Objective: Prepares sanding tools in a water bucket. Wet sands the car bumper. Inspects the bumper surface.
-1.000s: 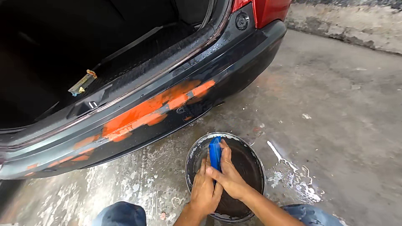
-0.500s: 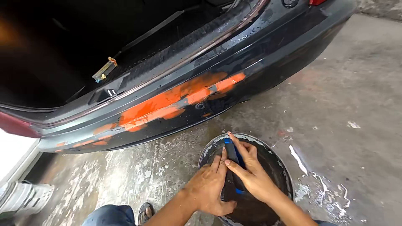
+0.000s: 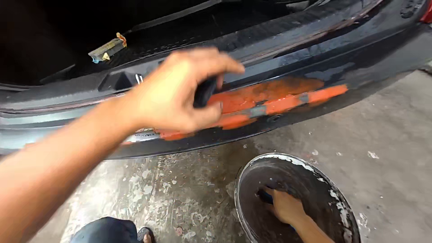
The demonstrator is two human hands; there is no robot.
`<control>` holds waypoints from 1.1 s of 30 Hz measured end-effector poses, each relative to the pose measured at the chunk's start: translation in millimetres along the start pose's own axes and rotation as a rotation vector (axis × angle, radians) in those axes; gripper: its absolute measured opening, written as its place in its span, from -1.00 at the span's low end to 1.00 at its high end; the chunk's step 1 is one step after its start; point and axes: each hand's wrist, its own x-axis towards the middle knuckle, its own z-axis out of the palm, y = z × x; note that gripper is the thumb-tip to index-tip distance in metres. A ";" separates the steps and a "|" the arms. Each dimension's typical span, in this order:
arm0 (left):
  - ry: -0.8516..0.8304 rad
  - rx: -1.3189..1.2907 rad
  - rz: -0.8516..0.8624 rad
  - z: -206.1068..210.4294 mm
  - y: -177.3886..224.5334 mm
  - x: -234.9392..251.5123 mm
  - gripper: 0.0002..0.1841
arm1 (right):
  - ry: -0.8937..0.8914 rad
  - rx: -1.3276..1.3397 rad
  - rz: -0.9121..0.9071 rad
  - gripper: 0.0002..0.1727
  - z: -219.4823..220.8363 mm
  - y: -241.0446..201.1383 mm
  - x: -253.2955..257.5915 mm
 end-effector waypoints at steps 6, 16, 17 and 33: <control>0.049 0.189 0.089 -53.5 -92.5 9.0 -0.51 | -0.007 -0.017 0.201 -0.32 -12.5 -24.3 -33.4; 0.086 0.007 0.245 -53.1 -177.7 -13.7 -0.59 | 1.105 0.071 -0.177 -0.39 -119.4 -152.5 -234.0; 0.083 -0.017 0.254 -49.5 -181.1 -12.2 -0.59 | 1.181 0.020 -0.189 -0.41 -133.6 -166.4 -241.0; 0.126 -0.242 0.249 -11.3 -220.2 -27.2 -0.65 | 1.281 -0.138 0.003 -0.52 -179.2 -252.5 -201.3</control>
